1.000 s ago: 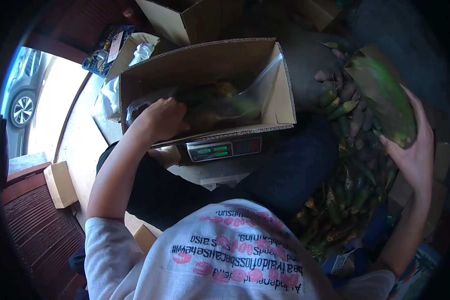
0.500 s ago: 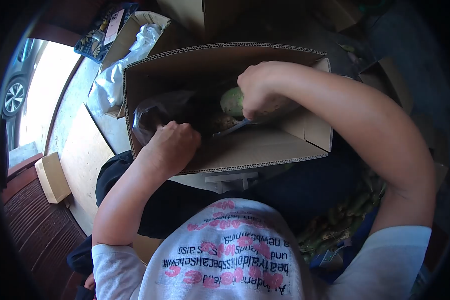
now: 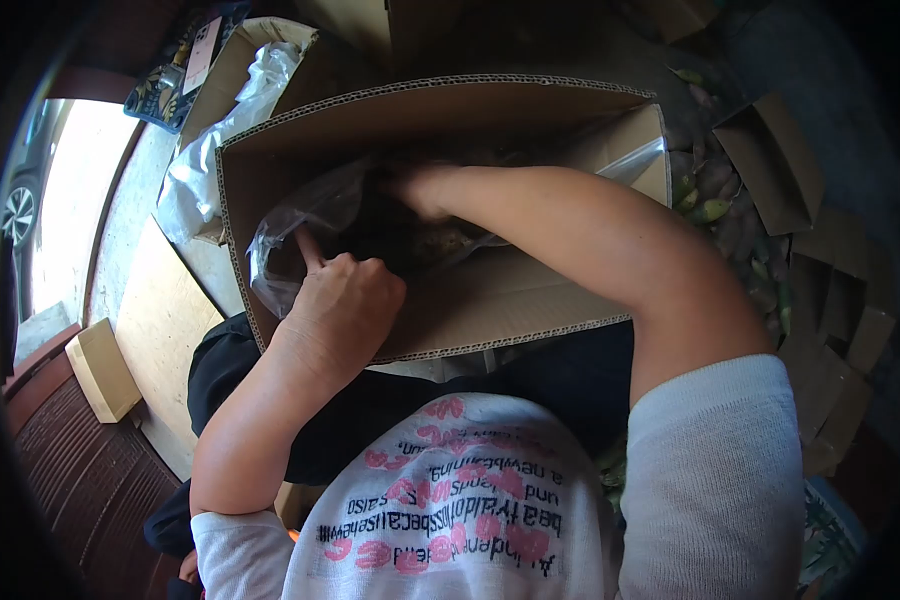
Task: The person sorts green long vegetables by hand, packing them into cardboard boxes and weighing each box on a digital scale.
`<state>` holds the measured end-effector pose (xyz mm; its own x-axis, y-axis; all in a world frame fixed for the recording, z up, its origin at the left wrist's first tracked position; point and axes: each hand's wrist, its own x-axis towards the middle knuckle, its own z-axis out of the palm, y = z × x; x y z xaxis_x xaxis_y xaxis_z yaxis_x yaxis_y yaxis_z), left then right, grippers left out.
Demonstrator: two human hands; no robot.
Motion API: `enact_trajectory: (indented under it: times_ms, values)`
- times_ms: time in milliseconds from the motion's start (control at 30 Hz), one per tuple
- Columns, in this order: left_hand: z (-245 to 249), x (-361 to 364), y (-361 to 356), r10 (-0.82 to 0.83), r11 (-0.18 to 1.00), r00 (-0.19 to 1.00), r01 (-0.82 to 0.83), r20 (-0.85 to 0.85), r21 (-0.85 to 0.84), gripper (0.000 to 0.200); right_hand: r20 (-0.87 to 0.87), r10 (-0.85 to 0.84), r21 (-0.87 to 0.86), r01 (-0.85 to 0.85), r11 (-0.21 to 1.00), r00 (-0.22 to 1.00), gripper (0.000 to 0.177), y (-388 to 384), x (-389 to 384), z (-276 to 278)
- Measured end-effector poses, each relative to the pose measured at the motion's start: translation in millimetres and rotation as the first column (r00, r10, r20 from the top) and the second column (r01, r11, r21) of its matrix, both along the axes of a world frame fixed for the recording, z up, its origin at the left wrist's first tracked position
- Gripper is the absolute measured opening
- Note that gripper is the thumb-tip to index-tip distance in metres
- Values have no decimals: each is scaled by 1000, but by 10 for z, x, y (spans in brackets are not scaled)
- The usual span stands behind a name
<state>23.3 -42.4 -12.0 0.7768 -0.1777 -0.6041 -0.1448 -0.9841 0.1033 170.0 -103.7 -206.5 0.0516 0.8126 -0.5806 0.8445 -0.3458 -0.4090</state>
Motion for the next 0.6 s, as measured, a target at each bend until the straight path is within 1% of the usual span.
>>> enact_trajectory:
  times_ms: [67,100,200,233,300,333,400,433,467,500,567,600]
  values:
    - [-29,-15,-36,-26,999,1000,25,16,30,11,24,24,61,-25,998,999,69,-75,-5,199]
    - [-42,-30,-25,-12,1000,998,12,62,-4,12,37,30,91,-33,995,999,64,-131,-11,288]
    - [-44,3,-32,39,999,998,-39,43,-21,15,103,19,9,-20,1000,995,75,-264,12,323]
    - [-59,-2,-37,37,999,997,-36,61,-20,16,95,-22,-13,23,1000,995,79,-256,6,290]
    - [-79,-16,-68,42,999,995,-40,86,-25,18,69,-95,-63,100,993,993,88,-235,-54,149]
    - [-54,0,-99,30,1000,998,-29,58,-8,22,33,-105,-63,107,992,994,88,-255,-42,104]
    - [-71,14,-102,36,999,996,-37,86,16,24,-41,-128,-59,125,990,991,87,-280,28,19]
    - [-92,9,-91,37,999,994,-39,100,25,25,-5,-111,-96,110,989,994,88,-293,4,89]
    - [-152,11,-36,73,996,993,-69,94,-50,28,35,-92,-131,96,987,995,88,-279,-8,237]
    - [-147,11,-31,99,994,993,-97,62,-40,30,68,-79,-172,90,981,995,89,-281,-33,354]
    - [-286,-101,22,63,995,963,-41,264,-88,19,141,18,-122,-1,993,990,91,-232,-13,391]
    - [-275,-88,23,26,1000,972,-23,232,-13,21,190,84,-90,-68,994,978,93,-258,-8,680]
